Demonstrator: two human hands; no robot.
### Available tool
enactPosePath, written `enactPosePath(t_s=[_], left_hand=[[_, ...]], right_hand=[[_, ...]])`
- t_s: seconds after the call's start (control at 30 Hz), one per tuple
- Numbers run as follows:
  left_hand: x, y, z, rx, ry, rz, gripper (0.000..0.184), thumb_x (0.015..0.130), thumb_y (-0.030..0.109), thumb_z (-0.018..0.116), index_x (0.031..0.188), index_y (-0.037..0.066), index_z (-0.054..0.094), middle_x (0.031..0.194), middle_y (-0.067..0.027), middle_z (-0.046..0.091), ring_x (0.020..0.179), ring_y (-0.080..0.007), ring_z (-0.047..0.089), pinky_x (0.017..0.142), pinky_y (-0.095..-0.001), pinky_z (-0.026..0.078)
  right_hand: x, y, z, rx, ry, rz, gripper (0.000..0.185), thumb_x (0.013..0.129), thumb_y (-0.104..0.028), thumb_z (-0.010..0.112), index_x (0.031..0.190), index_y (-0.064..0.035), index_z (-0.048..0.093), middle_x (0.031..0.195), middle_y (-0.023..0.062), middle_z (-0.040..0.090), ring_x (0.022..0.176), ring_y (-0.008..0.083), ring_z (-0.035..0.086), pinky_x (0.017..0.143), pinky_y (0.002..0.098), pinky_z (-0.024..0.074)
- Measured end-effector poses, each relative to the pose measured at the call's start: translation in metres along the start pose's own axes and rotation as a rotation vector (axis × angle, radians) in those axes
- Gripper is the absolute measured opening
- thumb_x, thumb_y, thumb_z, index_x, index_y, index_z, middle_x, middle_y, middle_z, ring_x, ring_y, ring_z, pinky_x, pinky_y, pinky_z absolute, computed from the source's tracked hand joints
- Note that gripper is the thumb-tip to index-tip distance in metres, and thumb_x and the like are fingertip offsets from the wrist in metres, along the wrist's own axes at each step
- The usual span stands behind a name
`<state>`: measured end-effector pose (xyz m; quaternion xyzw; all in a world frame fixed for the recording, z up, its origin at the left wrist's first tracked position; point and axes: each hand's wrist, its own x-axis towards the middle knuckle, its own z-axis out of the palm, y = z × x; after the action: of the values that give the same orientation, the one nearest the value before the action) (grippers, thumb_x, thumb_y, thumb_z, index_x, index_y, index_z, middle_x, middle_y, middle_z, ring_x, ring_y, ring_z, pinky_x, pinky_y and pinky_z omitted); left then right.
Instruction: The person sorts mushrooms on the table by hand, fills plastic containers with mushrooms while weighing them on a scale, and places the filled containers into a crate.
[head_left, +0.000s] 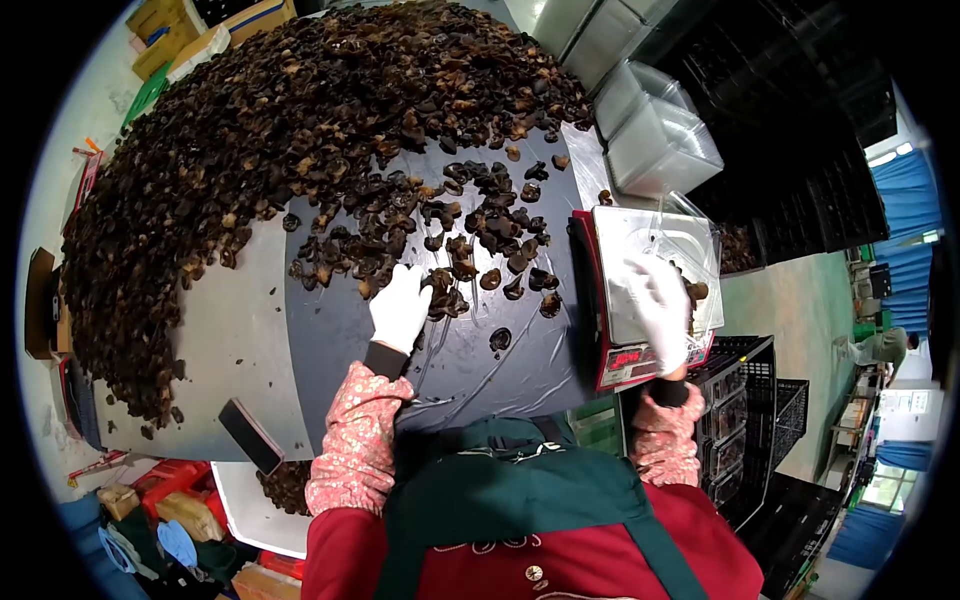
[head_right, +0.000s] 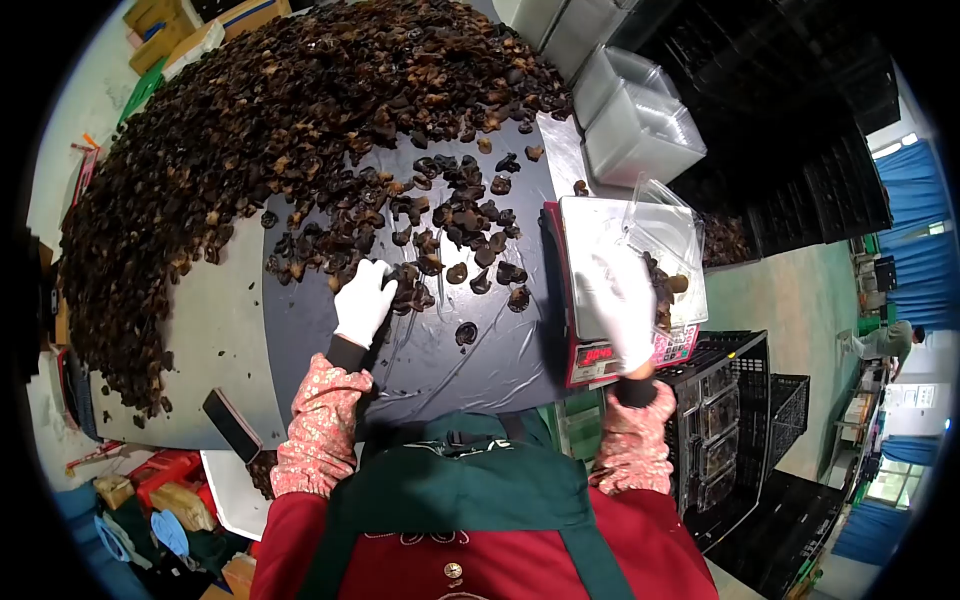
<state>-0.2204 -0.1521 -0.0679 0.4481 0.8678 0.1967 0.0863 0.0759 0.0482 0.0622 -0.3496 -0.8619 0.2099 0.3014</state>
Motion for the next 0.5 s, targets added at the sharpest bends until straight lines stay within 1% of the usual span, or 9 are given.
enactPosePath(t_s=[0.03,0.07,0.1,0.17,0.27,0.33,0.4,0.47,0.5], left_hand=[[-0.004,0.000,-0.004,-0.044,0.028,0.010,0.021,0.087,0.028,0.065,0.101,0.014,0.058,0.098,-0.0111,0.056,0.077,-0.0335,0.065,0.066,-0.0475,0.051],[-0.006,0.001,-0.004,-0.087,0.049,-0.050,0.018,0.088,0.026,0.067,0.097,0.012,0.059,0.097,-0.0089,0.059,0.082,-0.0342,0.064,0.070,-0.0451,0.051],[-0.009,-0.001,-0.003,-0.124,0.079,-0.075,0.017,0.089,0.025,0.066,0.096,0.012,0.059,0.097,-0.0086,0.059,0.082,-0.0341,0.064,0.070,-0.0447,0.051],[-0.018,-0.010,-0.003,-0.189,0.149,-0.059,0.013,0.091,0.022,0.064,0.095,0.011,0.059,0.096,-0.0082,0.061,0.083,-0.0342,0.064,0.071,-0.0435,0.051],[-0.029,-0.018,-0.016,-0.397,0.210,-0.096,0.011,0.090,0.018,0.064,0.096,0.010,0.060,0.097,-0.0076,0.063,0.082,-0.0330,0.064,0.073,-0.0382,0.051],[-0.037,-0.027,-0.018,-0.406,0.273,-0.063,0.012,0.091,0.019,0.063,0.098,0.010,0.060,0.096,-0.0072,0.064,0.077,-0.0309,0.064,0.071,-0.0379,0.051],[-0.045,-0.034,-0.023,-0.412,0.336,-0.027,0.012,0.092,0.020,0.062,0.100,0.010,0.061,0.095,-0.0067,0.065,0.072,-0.0288,0.064,0.068,-0.0376,0.051],[-0.055,-0.037,-0.030,-0.548,0.236,-0.137,0.010,0.092,0.016,0.063,0.099,0.009,0.062,0.092,-0.0055,0.063,0.066,-0.0210,0.058,0.066,-0.0320,0.049],[-0.058,-0.036,-0.038,-0.598,0.167,-0.226,0.008,0.091,0.010,0.063,0.096,0.003,0.061,0.091,-0.0075,0.063,0.077,-0.0167,0.060,0.073,-0.0281,0.048]], right_hand=[[0.007,-0.028,0.012,0.087,-0.203,0.133,0.023,0.089,-0.010,0.065,0.111,-0.0058,0.069,0.106,0.0094,0.068,0.100,0.0224,0.064,0.088,0.0332,0.0494],[0.007,-0.014,0.042,0.069,-0.174,-0.057,0.021,0.089,-0.012,0.065,0.108,-0.0061,0.070,0.107,0.0097,0.068,0.100,0.0232,0.064,0.088,0.0335,0.0496],[0.007,-0.006,0.071,0.014,-0.109,-0.152,0.021,0.090,-0.018,0.064,0.107,-0.0072,0.069,0.107,0.0106,0.067,0.102,0.0290,0.062,0.093,0.0373,0.0478],[0.003,0.000,0.117,0.018,-0.074,-0.052,0.022,0.090,-0.014,0.062,0.109,-0.0061,0.069,0.114,0.0130,0.066,0.112,0.0288,0.059,0.101,0.0376,0.0430],[-0.011,-0.002,0.157,-0.211,-0.042,0.158,0.041,0.087,-0.027,0.067,0.122,-0.0069,0.062,0.131,0.0176,0.056,0.125,0.0341,0.048,0.105,0.0429,0.0399],[-0.019,-0.011,0.169,-0.362,-0.161,0.249,0.067,0.082,-0.036,0.071,0.140,-0.0107,0.049,0.141,0.0218,0.046,0.129,0.0402,0.042,0.106,0.0479,0.0384],[-0.029,-0.019,0.178,-0.344,-0.261,0.304,0.075,0.082,-0.040,0.071,0.146,-0.0152,0.042,0.146,0.0193,0.041,0.132,0.0401,0.038,0.102,0.0563,0.0386],[-0.033,-0.028,0.194,-0.252,-0.172,0.112,0.077,0.079,-0.040,0.073,0.145,-0.0165,0.042,0.142,0.0166,0.045,0.125,0.0379,0.044,0.098,0.0512,0.0423],[-0.031,-0.037,0.197,-0.254,-0.200,0.067,0.077,0.078,-0.038,0.074,0.145,-0.0165,0.044,0.141,0.0155,0.047,0.122,0.0370,0.046,0.096,0.0500,0.0427]])
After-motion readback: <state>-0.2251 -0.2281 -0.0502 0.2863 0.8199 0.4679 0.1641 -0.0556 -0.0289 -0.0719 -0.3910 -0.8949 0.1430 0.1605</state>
